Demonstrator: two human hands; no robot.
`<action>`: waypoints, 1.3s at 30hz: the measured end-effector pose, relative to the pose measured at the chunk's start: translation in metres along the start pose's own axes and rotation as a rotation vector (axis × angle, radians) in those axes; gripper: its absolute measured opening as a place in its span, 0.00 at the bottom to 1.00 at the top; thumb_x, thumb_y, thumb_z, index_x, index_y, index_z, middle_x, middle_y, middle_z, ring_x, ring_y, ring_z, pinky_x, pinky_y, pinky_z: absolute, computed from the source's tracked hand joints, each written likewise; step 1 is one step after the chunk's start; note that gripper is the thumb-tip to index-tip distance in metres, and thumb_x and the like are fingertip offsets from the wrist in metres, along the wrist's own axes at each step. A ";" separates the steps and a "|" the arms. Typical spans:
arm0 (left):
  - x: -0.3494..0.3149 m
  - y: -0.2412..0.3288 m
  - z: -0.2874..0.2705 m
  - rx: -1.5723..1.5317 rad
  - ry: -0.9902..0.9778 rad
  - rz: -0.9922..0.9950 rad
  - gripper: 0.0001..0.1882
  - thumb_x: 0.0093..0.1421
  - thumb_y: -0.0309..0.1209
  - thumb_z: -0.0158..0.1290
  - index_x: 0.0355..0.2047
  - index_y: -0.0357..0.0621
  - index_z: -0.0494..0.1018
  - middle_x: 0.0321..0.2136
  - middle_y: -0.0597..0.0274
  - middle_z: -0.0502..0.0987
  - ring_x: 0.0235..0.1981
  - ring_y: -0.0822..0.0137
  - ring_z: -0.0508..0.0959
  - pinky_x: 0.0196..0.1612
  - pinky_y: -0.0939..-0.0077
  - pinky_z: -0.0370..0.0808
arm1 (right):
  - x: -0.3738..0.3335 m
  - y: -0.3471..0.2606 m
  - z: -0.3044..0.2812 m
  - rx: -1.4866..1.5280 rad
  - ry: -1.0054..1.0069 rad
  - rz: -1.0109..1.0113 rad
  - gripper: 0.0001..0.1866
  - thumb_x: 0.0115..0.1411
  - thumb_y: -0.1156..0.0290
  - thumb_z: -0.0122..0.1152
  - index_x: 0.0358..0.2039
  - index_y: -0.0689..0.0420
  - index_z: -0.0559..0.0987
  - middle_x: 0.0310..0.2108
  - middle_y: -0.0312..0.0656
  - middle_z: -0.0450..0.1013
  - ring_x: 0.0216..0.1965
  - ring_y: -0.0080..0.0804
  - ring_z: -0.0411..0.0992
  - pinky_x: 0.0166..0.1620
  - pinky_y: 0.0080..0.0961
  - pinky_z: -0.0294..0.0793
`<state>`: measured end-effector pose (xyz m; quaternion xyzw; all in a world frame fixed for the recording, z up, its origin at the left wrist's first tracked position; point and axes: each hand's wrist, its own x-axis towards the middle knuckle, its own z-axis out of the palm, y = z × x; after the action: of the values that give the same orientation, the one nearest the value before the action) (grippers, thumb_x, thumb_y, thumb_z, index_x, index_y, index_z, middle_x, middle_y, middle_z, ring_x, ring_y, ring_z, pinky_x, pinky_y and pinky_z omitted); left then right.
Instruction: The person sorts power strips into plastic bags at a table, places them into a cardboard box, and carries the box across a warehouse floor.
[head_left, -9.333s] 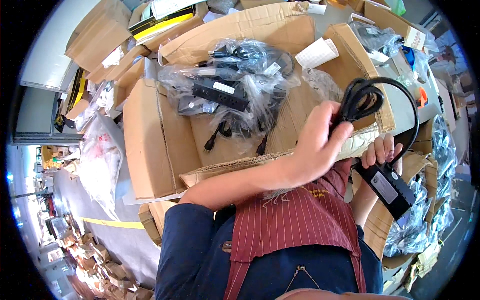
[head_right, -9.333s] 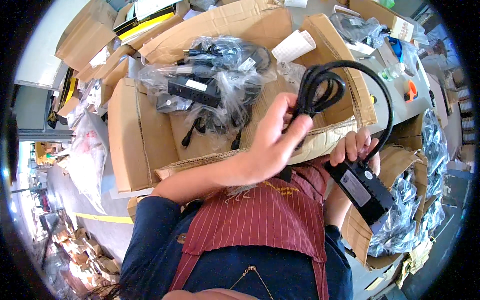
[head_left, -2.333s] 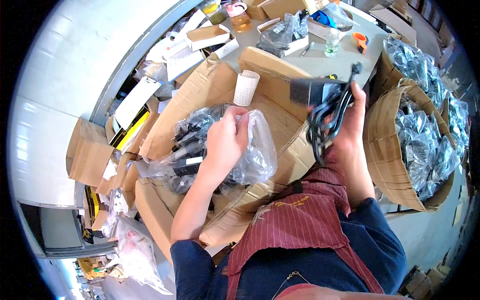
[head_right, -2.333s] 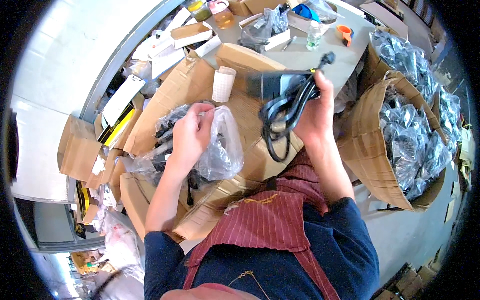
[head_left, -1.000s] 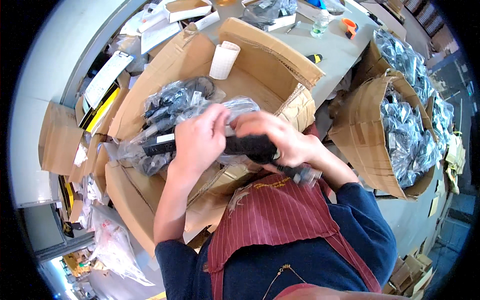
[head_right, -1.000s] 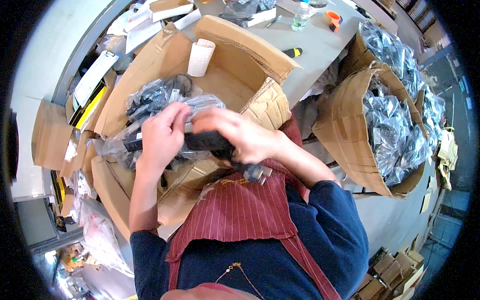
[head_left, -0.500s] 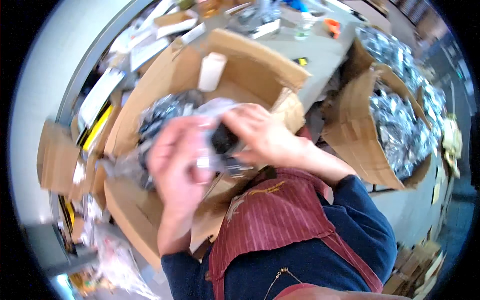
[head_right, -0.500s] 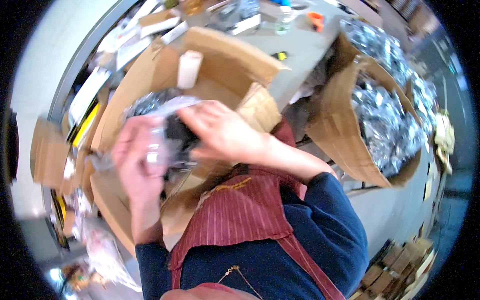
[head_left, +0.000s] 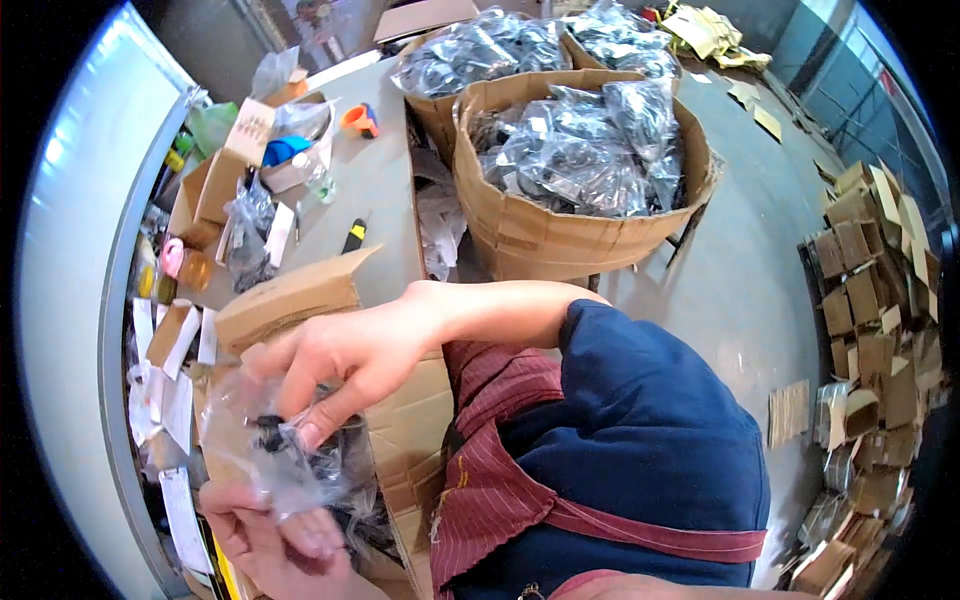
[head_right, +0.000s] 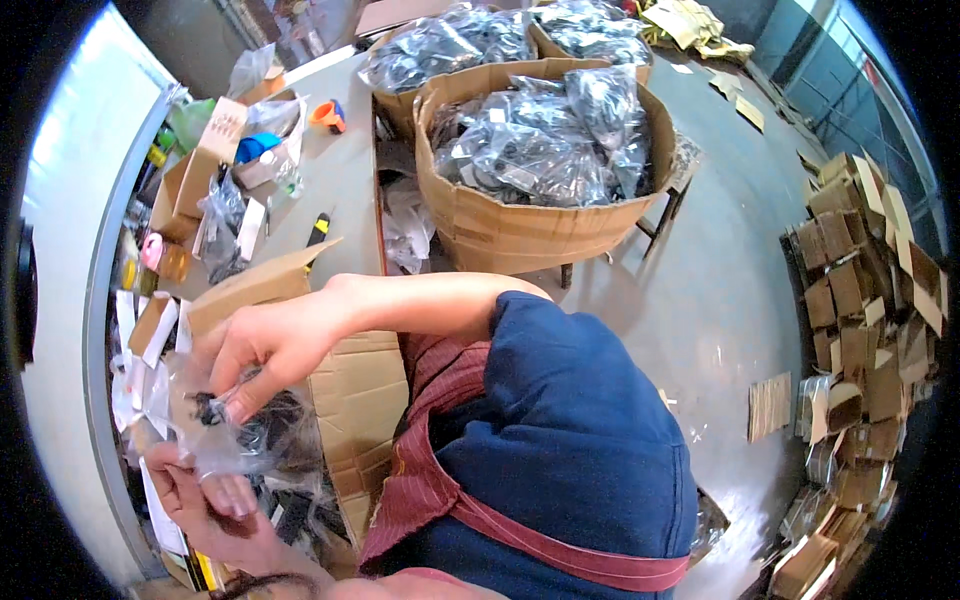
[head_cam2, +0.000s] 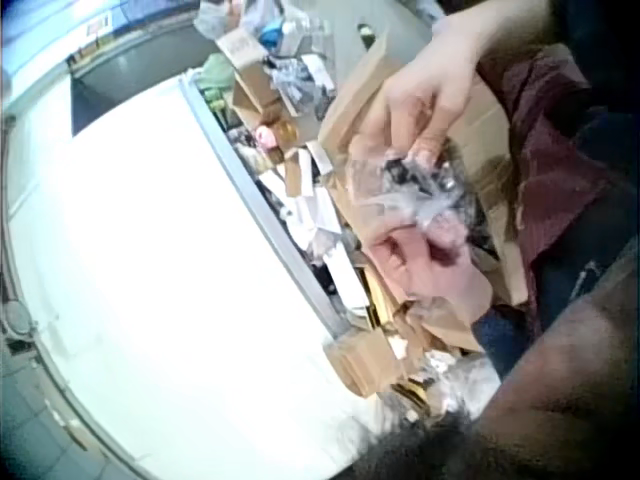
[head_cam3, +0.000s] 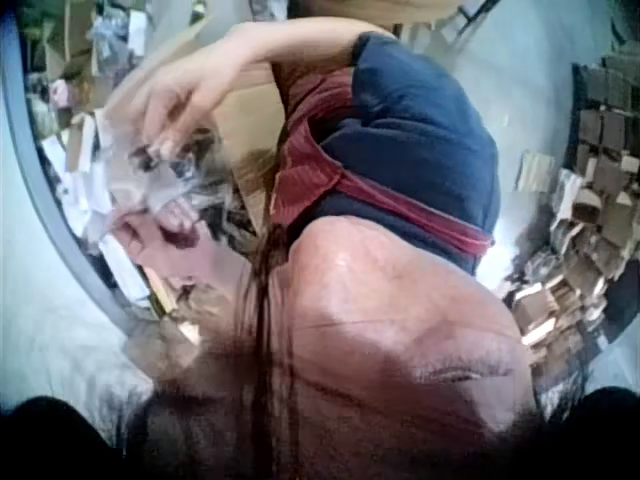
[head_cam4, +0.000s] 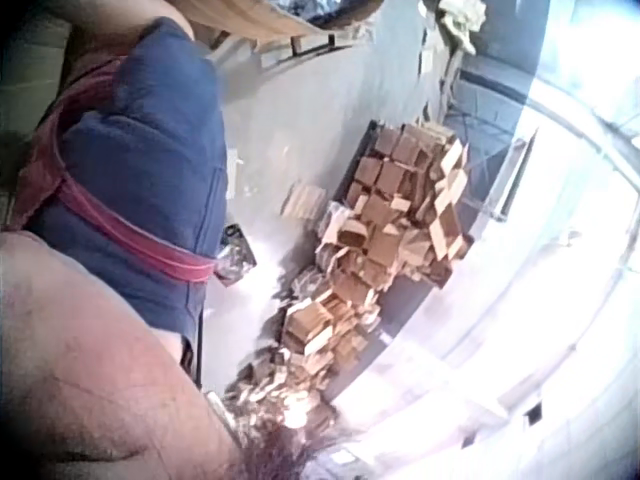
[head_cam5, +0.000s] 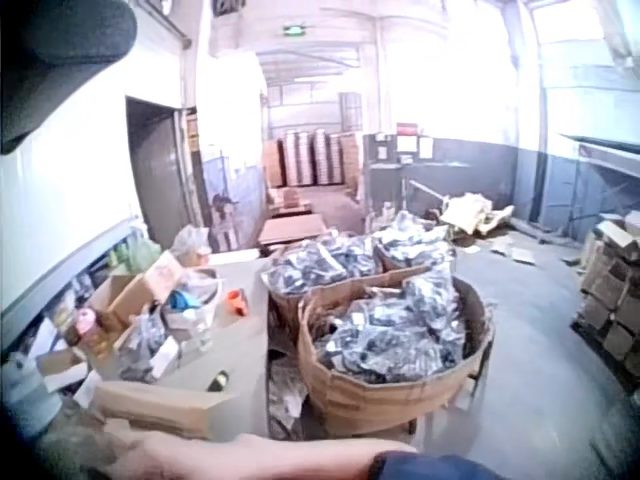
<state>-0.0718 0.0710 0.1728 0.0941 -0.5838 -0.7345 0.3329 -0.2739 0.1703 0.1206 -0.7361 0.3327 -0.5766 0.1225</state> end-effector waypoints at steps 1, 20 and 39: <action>0.000 -0.002 0.007 0.045 -0.145 0.029 0.07 0.71 0.31 0.44 0.39 0.40 0.66 0.11 0.68 0.61 0.08 0.79 0.61 0.11 0.87 0.60 | 0.000 -0.005 -0.002 0.267 -0.127 0.243 0.18 0.68 0.60 0.55 0.27 0.62 0.75 0.24 0.37 0.68 0.32 0.22 0.66 0.35 0.24 0.66; 0.029 -0.058 -0.147 0.340 0.056 -0.523 0.14 0.63 0.31 0.54 0.48 0.40 0.73 0.33 0.64 0.79 0.34 0.70 0.79 0.37 0.79 0.77 | -0.154 -0.069 -0.347 -0.475 0.825 0.356 0.13 0.65 0.59 0.53 0.32 0.56 0.77 0.17 0.28 0.67 0.19 0.19 0.64 0.26 0.18 0.63; 0.011 -0.081 -0.162 0.405 0.211 -0.619 0.21 0.64 0.32 0.52 0.55 0.37 0.66 0.45 0.58 0.75 0.42 0.65 0.78 0.41 0.72 0.76 | -0.357 0.112 -0.304 -1.320 0.321 1.996 0.58 0.53 0.31 0.53 0.71 0.57 0.44 0.68 0.73 0.38 0.70 0.69 0.36 0.67 0.62 0.39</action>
<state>-0.0253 -0.0564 0.0524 0.4047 -0.6236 -0.6564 0.1284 -0.6359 0.3738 -0.1242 0.0044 0.9969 -0.0318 0.0715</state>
